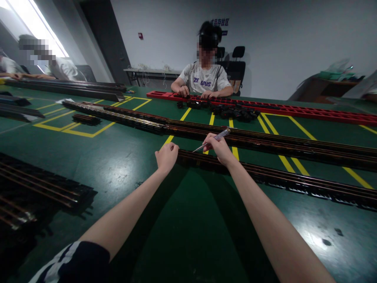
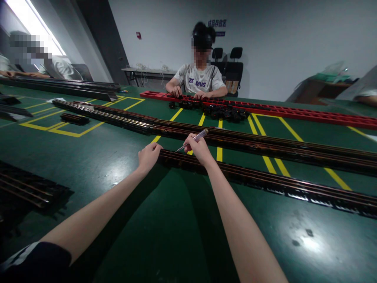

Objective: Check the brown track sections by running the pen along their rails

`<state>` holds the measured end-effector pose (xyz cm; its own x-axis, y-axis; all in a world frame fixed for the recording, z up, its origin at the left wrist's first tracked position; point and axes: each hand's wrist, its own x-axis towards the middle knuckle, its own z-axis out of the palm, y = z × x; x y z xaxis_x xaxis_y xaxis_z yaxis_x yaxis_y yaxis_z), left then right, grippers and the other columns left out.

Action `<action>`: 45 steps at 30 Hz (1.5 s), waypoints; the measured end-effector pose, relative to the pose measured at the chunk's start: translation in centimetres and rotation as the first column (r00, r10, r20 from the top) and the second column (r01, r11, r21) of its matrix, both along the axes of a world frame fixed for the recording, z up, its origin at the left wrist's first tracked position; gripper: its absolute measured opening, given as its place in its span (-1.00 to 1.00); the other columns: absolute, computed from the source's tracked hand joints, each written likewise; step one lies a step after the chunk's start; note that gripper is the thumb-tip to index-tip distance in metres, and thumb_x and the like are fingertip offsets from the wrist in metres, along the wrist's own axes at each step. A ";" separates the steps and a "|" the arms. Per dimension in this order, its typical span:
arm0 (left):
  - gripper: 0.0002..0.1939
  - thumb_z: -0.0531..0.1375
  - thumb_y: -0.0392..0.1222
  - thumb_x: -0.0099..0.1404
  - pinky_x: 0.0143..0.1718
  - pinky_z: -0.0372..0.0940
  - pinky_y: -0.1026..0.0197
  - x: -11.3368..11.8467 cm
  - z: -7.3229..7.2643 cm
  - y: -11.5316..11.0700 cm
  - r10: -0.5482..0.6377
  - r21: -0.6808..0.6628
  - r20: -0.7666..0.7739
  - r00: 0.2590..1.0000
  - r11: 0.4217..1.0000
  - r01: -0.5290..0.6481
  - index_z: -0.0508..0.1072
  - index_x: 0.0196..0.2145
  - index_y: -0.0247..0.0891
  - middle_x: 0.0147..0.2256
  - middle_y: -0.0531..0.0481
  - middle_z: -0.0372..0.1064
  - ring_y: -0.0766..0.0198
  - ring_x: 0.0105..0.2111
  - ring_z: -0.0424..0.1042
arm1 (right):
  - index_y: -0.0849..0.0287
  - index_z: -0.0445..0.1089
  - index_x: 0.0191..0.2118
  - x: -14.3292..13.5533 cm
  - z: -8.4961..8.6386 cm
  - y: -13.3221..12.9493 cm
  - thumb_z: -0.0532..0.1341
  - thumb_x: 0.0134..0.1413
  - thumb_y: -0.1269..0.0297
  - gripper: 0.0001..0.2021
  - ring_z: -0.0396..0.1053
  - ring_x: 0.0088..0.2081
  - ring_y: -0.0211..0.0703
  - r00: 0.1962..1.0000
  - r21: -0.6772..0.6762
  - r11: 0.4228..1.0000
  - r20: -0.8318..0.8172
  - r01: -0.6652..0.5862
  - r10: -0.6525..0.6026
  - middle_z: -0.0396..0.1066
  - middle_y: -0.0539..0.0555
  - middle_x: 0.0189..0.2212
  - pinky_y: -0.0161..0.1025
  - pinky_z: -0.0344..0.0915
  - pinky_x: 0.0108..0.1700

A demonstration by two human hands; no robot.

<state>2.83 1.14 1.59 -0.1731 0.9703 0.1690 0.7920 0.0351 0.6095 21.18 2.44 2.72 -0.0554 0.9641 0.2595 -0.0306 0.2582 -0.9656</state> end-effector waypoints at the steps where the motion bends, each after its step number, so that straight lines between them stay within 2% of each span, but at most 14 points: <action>1: -0.70 -0.06 -0.19 0.29 0.02 0.19 -0.02 0.0 0.0 0.0 0.003 -0.006 -0.004 1.000 1.000 -0.003 0.44 -0.42 -0.17 -0.24 -0.04 0.52 0.05 -0.15 0.45 | 0.16 0.31 -0.67 0.0 0.0 0.0 0.14 -0.15 0.33 -0.83 0.27 -0.64 -0.32 1.000 0.000 1.000 -0.004 0.001 -0.001 0.29 -0.06 -0.72 -0.33 0.28 -0.50; 13: -0.70 -0.07 -0.18 0.27 0.02 0.19 -0.03 0.0 -0.2 0.1 0.009 0.001 -0.014 1.000 1.000 -0.009 0.45 -0.41 -0.15 -0.23 -0.03 0.52 0.04 -0.13 0.45 | 0.15 0.29 -0.67 0.3 -0.4 0.3 0.13 -0.14 0.33 -0.82 0.25 -0.65 -0.31 0.999 0.012 0.999 -0.013 0.047 -0.046 0.26 -0.06 -0.73 -0.32 0.26 -0.50; 26: -0.69 -0.07 -0.18 0.28 0.01 0.19 -0.03 0.0 -0.1 0.1 0.004 -0.001 -0.011 1.000 1.000 -0.004 0.46 -0.40 -0.16 -0.23 -0.05 0.52 0.03 -0.14 0.45 | 0.15 0.29 -0.65 0.3 -0.1 -0.1 0.19 -0.14 0.24 -0.81 0.26 -0.63 -0.33 1.000 -0.003 1.000 -0.001 0.020 -0.020 0.27 -0.07 -0.72 -0.33 0.27 -0.49; 33: -0.70 -0.06 -0.19 0.27 0.01 0.18 -0.04 0.0 -0.1 0.2 0.010 -0.009 -0.009 1.000 1.000 -0.010 0.45 -0.41 -0.16 -0.24 -0.04 0.52 0.04 -0.15 0.45 | 0.14 0.30 -0.67 0.2 0.0 -0.1 0.16 -0.18 0.29 -0.85 0.25 -0.64 -0.32 1.000 -0.001 1.000 -0.016 0.020 -0.020 0.27 -0.07 -0.74 -0.34 0.26 -0.51; 45: -0.70 -0.07 -0.19 0.28 0.01 0.18 -0.04 0.0 0.0 0.1 0.007 -0.009 -0.006 1.000 1.000 -0.007 0.45 -0.41 -0.15 -0.24 -0.03 0.53 0.03 -0.13 0.45 | 0.14 0.30 -0.62 0.3 -0.3 0.1 0.20 -0.12 0.27 -0.83 0.27 -0.63 -0.32 1.000 0.000 1.000 0.020 0.014 -0.014 0.28 -0.08 -0.72 -0.32 0.28 -0.47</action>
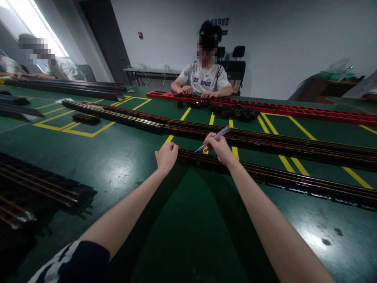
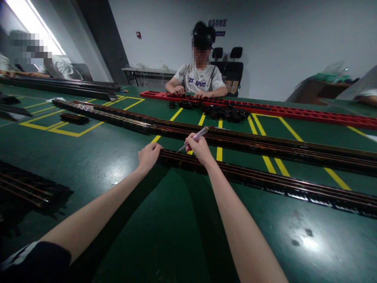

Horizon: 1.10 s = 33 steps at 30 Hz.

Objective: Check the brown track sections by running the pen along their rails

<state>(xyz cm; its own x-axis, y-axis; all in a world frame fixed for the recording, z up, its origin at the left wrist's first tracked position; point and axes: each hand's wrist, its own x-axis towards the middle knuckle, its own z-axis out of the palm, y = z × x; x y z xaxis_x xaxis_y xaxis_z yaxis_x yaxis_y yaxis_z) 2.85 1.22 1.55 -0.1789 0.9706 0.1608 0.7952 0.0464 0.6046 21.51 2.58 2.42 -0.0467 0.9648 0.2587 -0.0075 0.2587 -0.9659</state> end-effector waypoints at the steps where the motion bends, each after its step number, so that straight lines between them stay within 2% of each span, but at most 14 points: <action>1: -0.70 -0.07 -0.19 0.28 0.01 0.18 -0.03 0.0 0.0 0.0 0.000 -0.001 0.000 1.000 1.000 0.000 0.45 -0.41 -0.15 -0.24 -0.03 0.52 0.04 -0.13 0.45 | 0.15 0.30 -0.62 0.0 0.0 0.0 0.20 -0.11 0.26 -0.83 0.27 -0.63 -0.32 1.000 0.001 1.000 0.002 -0.001 0.001 0.28 -0.08 -0.72 -0.32 0.28 -0.47; 22: -0.70 -0.06 -0.20 0.28 0.01 0.17 -0.05 0.1 0.2 0.0 0.008 -0.026 -0.012 1.000 1.000 -0.008 0.47 -0.37 -0.18 -0.21 -0.05 0.51 0.02 -0.11 0.44 | 0.15 0.30 -0.61 0.0 0.1 0.0 0.19 -0.10 0.28 -0.84 0.28 -0.63 -0.31 1.000 -0.013 1.000 0.016 -0.001 0.001 0.29 -0.08 -0.73 -0.31 0.26 -0.46; 33: -0.68 -0.08 -0.19 0.30 0.02 0.19 -0.03 0.0 0.1 0.0 -0.016 0.000 -0.012 1.000 1.000 0.016 0.46 -0.38 -0.18 -0.23 -0.05 0.52 0.05 -0.13 0.45 | 0.18 0.33 -0.56 1.1 1.0 -0.4 0.23 -0.11 0.18 -0.81 0.30 -0.60 -0.29 0.992 -0.036 0.998 0.120 -0.042 0.046 0.36 -0.03 -0.69 -0.32 0.15 -0.50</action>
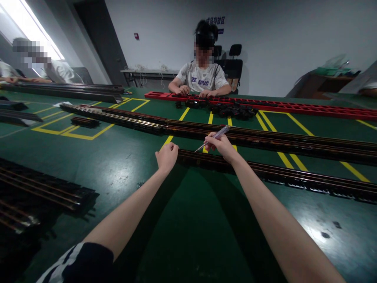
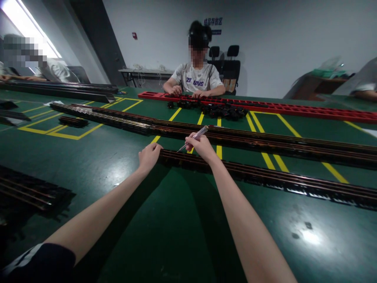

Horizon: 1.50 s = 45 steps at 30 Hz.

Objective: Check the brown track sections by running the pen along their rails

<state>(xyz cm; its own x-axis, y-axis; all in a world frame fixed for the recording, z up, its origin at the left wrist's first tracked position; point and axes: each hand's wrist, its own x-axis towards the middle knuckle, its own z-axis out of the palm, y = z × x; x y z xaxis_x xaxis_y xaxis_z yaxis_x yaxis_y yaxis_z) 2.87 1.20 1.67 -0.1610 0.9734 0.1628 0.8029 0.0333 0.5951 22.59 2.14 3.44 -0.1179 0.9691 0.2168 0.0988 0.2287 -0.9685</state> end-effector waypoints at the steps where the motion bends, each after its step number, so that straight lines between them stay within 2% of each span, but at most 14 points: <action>1: -0.68 -0.08 -0.19 0.30 0.02 0.19 -0.03 0.0 -0.1 0.0 -0.002 0.006 0.001 1.000 1.000 0.002 0.46 -0.39 -0.18 -0.23 -0.05 0.52 0.05 -0.14 0.45 | 0.18 0.34 -0.56 0.0 0.0 -0.1 0.23 -0.11 0.18 -0.81 0.30 -0.60 -0.29 1.000 0.000 1.000 -0.001 0.000 0.000 0.36 -0.03 -0.68 -0.32 0.14 -0.51; 13: -0.69 -0.07 -0.19 0.28 0.03 0.20 -0.05 -0.1 -0.3 0.2 0.004 0.010 -0.006 1.000 1.000 -0.004 0.47 -0.39 -0.17 -0.23 -0.05 0.52 0.03 -0.14 0.46 | 0.18 0.33 -0.58 1.3 0.0 -0.9 0.23 -0.16 0.19 -0.82 0.30 -0.62 -0.30 0.998 -0.030 0.998 -0.038 0.051 -0.052 0.36 -0.03 -0.69 -0.35 0.07 -0.56; 22: -0.67 -0.08 -0.17 0.29 0.02 0.20 -0.05 -0.1 -0.3 0.1 -0.003 0.010 -0.003 1.000 1.000 0.003 0.47 -0.37 -0.19 -0.23 -0.07 0.52 0.03 -0.14 0.45 | 0.16 0.29 -0.62 1.2 -0.7 -0.7 0.17 -0.11 0.22 -0.81 0.27 -0.64 -0.30 0.997 -0.006 0.997 -0.012 0.077 -0.077 0.32 -0.04 -0.73 -0.33 0.09 -0.55; 30: -0.68 -0.08 -0.17 0.29 0.04 0.19 -0.05 -0.1 -0.2 0.1 0.003 0.002 -0.002 1.000 1.000 -0.003 0.46 -0.38 -0.17 -0.23 -0.06 0.51 0.03 -0.14 0.45 | 0.16 0.30 -0.59 1.4 -0.9 -0.6 0.19 -0.06 0.14 -0.76 0.26 -0.62 -0.29 0.994 0.010 0.996 -0.057 0.090 -0.090 0.29 -0.04 -0.71 -0.31 0.22 -0.49; 40: -0.68 -0.08 -0.17 0.29 0.03 0.20 -0.04 -0.2 -0.2 0.1 -0.002 0.006 -0.003 1.000 1.000 0.002 0.47 -0.38 -0.16 -0.23 -0.05 0.52 0.03 -0.14 0.46 | 0.13 0.20 -0.65 1.2 -0.7 -0.7 0.25 -0.12 0.14 -0.72 0.24 -0.62 -0.32 0.994 0.014 0.994 0.005 0.110 -0.110 0.27 -0.09 -0.70 -0.32 0.20 -0.48; 45: -0.68 -0.08 -0.18 0.28 0.03 0.19 -0.06 -0.1 -0.1 0.2 0.011 -0.001 -0.009 1.000 1.000 -0.011 0.47 -0.38 -0.16 -0.20 -0.06 0.52 0.01 -0.12 0.45 | 0.14 0.24 -0.66 1.2 -0.7 -0.7 0.23 -0.09 0.14 -0.71 0.22 -0.64 -0.33 0.991 0.018 0.991 -0.020 0.130 -0.129 0.24 -0.09 -0.73 -0.32 0.19 -0.49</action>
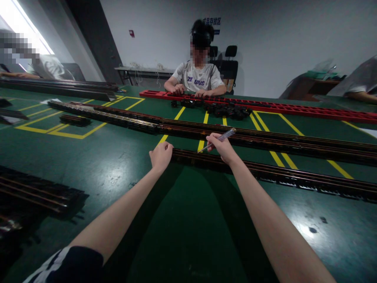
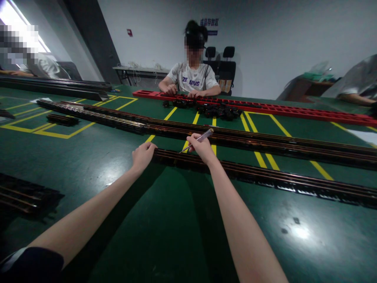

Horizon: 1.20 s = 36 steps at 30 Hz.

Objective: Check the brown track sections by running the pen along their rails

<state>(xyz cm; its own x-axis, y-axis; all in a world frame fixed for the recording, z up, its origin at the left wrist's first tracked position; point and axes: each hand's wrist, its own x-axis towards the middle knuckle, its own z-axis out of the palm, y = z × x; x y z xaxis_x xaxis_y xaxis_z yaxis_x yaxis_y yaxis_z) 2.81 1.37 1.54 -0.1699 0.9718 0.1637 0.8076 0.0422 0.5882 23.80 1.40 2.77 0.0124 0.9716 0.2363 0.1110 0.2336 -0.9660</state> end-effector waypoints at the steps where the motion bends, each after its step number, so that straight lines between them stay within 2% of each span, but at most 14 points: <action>1: -0.68 -0.08 -0.18 0.28 0.03 0.19 -0.06 0.0 0.0 0.0 0.004 -0.001 -0.001 1.000 1.000 -0.004 0.47 -0.38 -0.16 -0.19 -0.06 0.52 0.01 -0.11 0.45 | 0.14 0.25 -0.67 0.0 0.0 0.0 0.22 -0.08 0.14 -0.71 0.22 -0.64 -0.33 1.000 0.007 1.000 -0.004 0.009 -0.009 0.23 -0.08 -0.74 -0.32 0.18 -0.49; 7: -0.68 -0.08 -0.19 0.28 0.03 0.19 -0.05 0.0 0.3 -0.1 -0.004 -0.011 0.003 1.000 1.000 0.004 0.47 -0.37 -0.17 -0.19 -0.07 0.52 0.02 -0.11 0.44 | 0.14 0.24 -0.68 0.2 -0.1 0.1 0.22 -0.07 0.13 -0.69 0.20 -0.65 -0.34 1.000 0.014 1.000 -0.005 0.013 -0.013 0.21 -0.08 -0.75 -0.33 0.18 -0.49; 19: -0.69 -0.07 -0.17 0.28 0.04 0.20 -0.06 -0.1 -0.2 0.0 -0.009 0.019 0.006 1.000 1.000 0.009 0.45 -0.40 -0.15 -0.23 -0.04 0.52 0.03 -0.14 0.45 | 0.13 0.21 -0.70 0.3 0.0 0.1 0.20 -0.08 0.12 -0.68 0.15 -0.67 -0.34 0.999 0.007 1.000 -0.043 -0.001 0.001 0.13 -0.09 -0.75 -0.32 0.16 -0.53; 36: -0.69 -0.06 -0.18 0.28 0.03 0.19 -0.05 0.0 -0.1 0.0 0.004 0.005 -0.002 1.000 1.000 -0.004 0.47 -0.38 -0.13 -0.19 -0.03 0.53 0.00 -0.11 0.45 | 0.11 0.14 -0.76 0.5 0.0 0.4 0.14 -0.13 0.21 -0.70 0.06 -0.71 -0.34 0.994 0.017 0.996 -0.077 0.084 -0.082 0.10 -0.06 -0.79 -0.31 0.12 -0.60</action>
